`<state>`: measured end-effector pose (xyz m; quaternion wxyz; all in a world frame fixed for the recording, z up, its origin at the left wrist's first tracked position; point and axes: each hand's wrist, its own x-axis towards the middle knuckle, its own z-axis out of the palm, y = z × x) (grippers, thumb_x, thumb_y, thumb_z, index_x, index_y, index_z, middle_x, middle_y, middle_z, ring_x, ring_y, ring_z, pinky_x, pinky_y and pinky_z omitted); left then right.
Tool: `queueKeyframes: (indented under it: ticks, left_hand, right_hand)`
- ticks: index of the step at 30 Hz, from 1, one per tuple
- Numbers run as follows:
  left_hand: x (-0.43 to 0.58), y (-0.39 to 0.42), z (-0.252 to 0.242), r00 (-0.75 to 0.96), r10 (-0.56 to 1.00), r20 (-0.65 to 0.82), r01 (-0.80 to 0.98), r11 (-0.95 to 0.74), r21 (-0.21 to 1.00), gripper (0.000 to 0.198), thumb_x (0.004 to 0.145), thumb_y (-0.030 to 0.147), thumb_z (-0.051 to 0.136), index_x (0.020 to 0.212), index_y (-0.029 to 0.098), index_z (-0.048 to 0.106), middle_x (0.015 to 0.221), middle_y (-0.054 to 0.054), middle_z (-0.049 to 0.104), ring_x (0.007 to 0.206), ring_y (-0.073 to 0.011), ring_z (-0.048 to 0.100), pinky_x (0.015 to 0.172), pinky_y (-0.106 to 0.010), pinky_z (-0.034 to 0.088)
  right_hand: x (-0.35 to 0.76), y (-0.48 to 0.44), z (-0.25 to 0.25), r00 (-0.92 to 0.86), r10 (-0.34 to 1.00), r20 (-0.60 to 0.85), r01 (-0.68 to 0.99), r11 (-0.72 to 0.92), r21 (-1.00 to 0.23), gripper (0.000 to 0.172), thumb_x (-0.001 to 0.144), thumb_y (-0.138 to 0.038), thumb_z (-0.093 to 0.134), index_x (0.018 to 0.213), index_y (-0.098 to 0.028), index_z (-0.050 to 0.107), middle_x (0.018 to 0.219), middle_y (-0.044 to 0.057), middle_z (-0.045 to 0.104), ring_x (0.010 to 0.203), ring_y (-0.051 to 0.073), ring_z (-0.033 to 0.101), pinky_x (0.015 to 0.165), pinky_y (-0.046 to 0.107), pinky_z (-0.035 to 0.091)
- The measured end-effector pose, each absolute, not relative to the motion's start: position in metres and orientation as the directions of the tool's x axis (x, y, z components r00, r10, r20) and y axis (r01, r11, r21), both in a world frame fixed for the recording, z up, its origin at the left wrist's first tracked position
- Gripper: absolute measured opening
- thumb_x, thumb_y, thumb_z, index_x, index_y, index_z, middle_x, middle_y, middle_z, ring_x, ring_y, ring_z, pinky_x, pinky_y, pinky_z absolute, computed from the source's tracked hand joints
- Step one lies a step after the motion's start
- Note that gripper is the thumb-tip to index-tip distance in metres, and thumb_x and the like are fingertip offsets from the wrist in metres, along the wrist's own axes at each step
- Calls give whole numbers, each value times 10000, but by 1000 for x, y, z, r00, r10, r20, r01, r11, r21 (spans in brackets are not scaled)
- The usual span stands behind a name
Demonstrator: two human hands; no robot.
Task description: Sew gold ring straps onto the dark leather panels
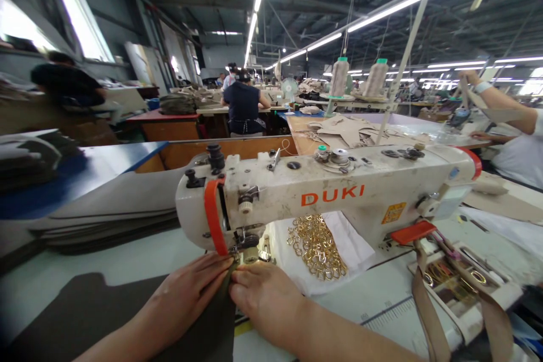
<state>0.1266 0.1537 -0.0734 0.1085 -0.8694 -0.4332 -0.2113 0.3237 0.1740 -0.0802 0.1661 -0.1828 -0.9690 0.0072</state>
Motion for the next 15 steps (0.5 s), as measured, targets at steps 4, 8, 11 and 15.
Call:
queueKeyframes:
  ticks: [4, 8, 11, 15]
  left_hand:
    - [128, 152, -73, 503, 729, 464, 807, -589, 50, 325, 924, 227, 357, 1027, 187, 663, 1007, -47, 729, 955, -171, 673, 908, -308, 538]
    - [129, 155, -73, 496, 729, 471, 802, -593, 73, 315, 917, 212, 360, 997, 182, 663, 984, -49, 728, 946, -173, 671, 886, -302, 549]
    - [130, 155, -73, 489, 726, 484, 803, -591, 74, 310, 919, 211, 361, 1001, 178, 657, 971, -54, 727, 936, -173, 673, 872, -298, 555]
    - [126, 136, -74, 473, 721, 507, 808, -584, 77, 278, 897, 184, 398, 998, 188, 656, 999, -50, 724, 938, -167, 678, 863, -284, 561]
  right_hand:
    - [324, 172, -77, -876, 358, 322, 350, 933, -84, 82, 915, -142, 516, 938, -119, 592, 1069, 81, 646, 1063, 166, 557, 992, 273, 423]
    - [323, 174, -77, -866, 376, 329, 364, 926, -99, 85, 905, -142, 535, 953, -114, 599, 1049, 79, 655, 1051, 166, 565, 985, 270, 431]
    - [323, 174, -78, -864, 376, 334, 371, 925, -82, 81, 891, -132, 553, 949, -107, 605, 1024, 79, 661, 1031, 165, 575, 974, 266, 437]
    - [323, 167, -85, -885, 290, 364, 298, 954, -34, 100, 923, -169, 511, 935, -139, 605, 1005, 51, 665, 1005, 157, 577, 933, 266, 457]
